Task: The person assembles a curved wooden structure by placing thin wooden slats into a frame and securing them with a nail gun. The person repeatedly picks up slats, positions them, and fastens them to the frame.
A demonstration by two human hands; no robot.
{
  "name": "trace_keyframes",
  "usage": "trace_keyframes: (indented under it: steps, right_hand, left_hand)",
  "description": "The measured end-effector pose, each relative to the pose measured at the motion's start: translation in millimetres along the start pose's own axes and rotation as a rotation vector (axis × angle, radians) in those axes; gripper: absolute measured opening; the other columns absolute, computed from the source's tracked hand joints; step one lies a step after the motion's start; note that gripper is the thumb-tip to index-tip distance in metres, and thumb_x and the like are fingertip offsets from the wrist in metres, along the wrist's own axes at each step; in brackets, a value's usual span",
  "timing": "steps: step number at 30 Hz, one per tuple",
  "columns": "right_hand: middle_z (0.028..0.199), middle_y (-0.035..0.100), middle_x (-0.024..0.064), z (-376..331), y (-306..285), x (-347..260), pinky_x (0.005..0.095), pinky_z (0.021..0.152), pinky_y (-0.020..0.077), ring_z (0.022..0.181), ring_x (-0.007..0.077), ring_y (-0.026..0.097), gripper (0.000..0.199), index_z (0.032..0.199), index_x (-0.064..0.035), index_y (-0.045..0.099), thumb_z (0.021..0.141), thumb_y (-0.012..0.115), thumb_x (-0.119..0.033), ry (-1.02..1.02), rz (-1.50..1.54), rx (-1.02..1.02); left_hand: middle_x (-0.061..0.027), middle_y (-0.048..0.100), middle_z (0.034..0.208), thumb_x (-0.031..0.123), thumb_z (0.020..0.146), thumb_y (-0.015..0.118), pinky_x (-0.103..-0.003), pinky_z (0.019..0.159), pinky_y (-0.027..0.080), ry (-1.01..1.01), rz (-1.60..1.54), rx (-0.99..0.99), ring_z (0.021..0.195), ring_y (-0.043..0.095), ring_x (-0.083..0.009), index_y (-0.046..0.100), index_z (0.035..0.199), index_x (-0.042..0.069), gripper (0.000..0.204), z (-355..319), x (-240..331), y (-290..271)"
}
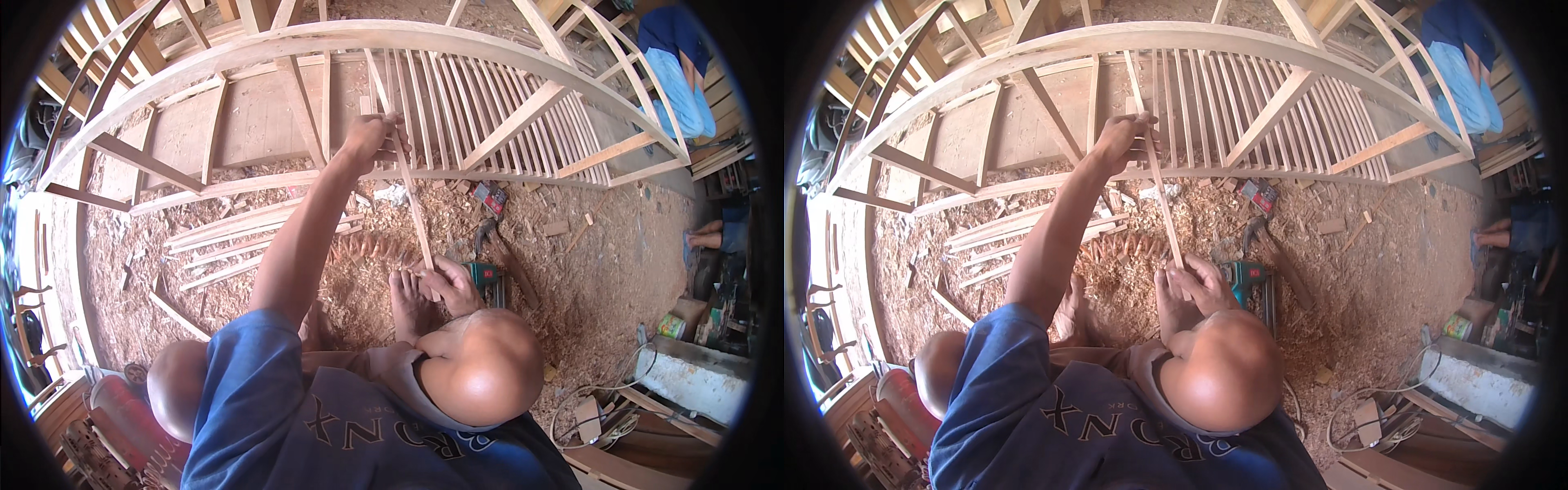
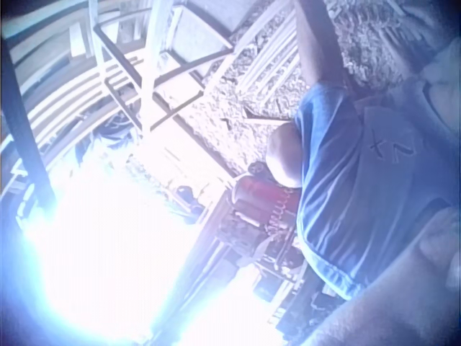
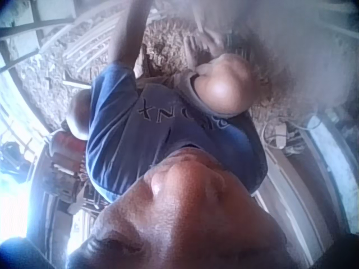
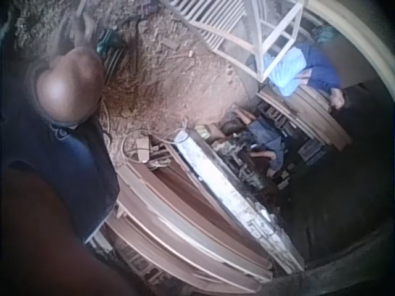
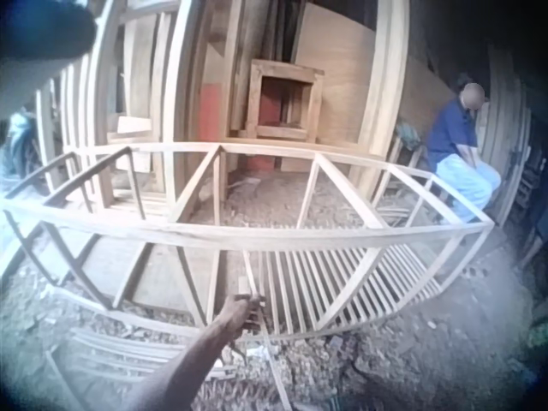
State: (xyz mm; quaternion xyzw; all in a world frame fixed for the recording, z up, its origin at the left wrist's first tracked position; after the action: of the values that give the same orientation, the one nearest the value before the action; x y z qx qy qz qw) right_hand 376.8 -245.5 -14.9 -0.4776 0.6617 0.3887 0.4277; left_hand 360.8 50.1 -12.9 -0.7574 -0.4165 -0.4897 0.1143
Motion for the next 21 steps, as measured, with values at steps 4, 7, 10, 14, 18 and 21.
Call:
trace_keyframes:
  steps: [4,7,10,14,18,21]
  right_hand:
    - [0.082,0.061,0.0016,-11.4,5.7,-2.7,0.0246,0.073,0.0446,0.077,0.0080,0.055,0.028,0.117,-0.0002,0.064,0.105,0.058,-0.025,0.086,0.293,0.091]
    - [0.078,0.056,-0.0010,-14.4,12.9,-6.3,0.0230,0.073,0.0459,0.074,0.0066,0.054,0.028,0.116,0.0003,0.065,0.105,0.056,-0.023,0.138,0.526,0.023]
    - [0.072,0.049,-0.0032,-15.9,12.6,-7.7,0.0210,0.066,0.0411,0.066,0.0059,0.047,0.028,0.118,0.0013,0.064,0.107,0.052,-0.021,0.207,0.554,0.048]
    - [0.072,0.051,-0.0015,-14.4,12.5,-11.8,0.0203,0.063,0.0381,0.066,0.0058,0.047,0.035,0.126,0.0029,0.062,0.107,0.049,-0.023,0.190,0.538,-0.083]
    - [0.073,0.055,0.0007,-10.9,12.8,-12.1,0.0212,0.060,0.0374,0.064,0.0066,0.047,0.041,0.133,0.0050,0.059,0.108,0.047,-0.025,0.173,0.461,-0.152]
    - [0.074,0.057,0.0026,-11.4,11.7,-9.0,0.0218,0.059,0.0373,0.062,0.0078,0.046,0.042,0.133,0.0066,0.058,0.108,0.045,-0.025,0.211,0.453,-0.080]
  left_hand:
    - [-0.0110,0.068,0.095,0.033,0.105,0.055,-0.036,0.066,0.056,0.039,0.025,-0.073,0.081,0.070,-0.0215,0.058,0.126,-0.001,0.040,-1.0,4.9,6.6]
    - [-0.0092,0.068,0.094,0.037,0.103,0.060,-0.036,0.066,0.056,0.053,0.034,-0.074,0.081,0.069,-0.0203,0.060,0.117,0.002,0.038,-1.7,7.9,9.7]
    - [-0.0076,0.068,0.094,0.040,0.099,0.066,-0.036,0.065,0.055,0.043,0.027,-0.075,0.081,0.069,-0.0192,0.060,0.106,0.005,0.036,-2.1,8.1,9.9]
    - [-0.0073,0.068,0.092,0.041,0.096,0.071,-0.037,0.064,0.055,0.029,0.028,-0.037,0.078,0.068,-0.0185,0.058,0.099,0.008,0.036,-1.7,4.3,6.5]
    - [-0.0079,0.067,0.091,0.041,0.096,0.072,-0.037,0.063,0.055,0.038,0.053,-0.013,0.075,0.067,-0.0181,0.058,0.097,0.008,0.036,-0.8,3.0,4.3]
    - [-0.0082,0.067,0.090,0.039,0.096,0.071,-0.035,0.061,0.055,0.053,0.054,0.004,0.076,0.068,-0.0180,0.057,0.098,0.007,0.035,-0.5,3.6,3.0]
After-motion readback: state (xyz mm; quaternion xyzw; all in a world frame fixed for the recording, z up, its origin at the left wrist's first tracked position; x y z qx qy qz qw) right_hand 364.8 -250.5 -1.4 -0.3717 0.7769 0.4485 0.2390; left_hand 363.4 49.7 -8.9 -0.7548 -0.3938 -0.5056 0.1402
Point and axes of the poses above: each hand's wrist, its own z-axis towards the middle knuckle, its own y-axis out of the palm, x = y × z, the point moved 4 cm from there along z, towards the middle knuckle
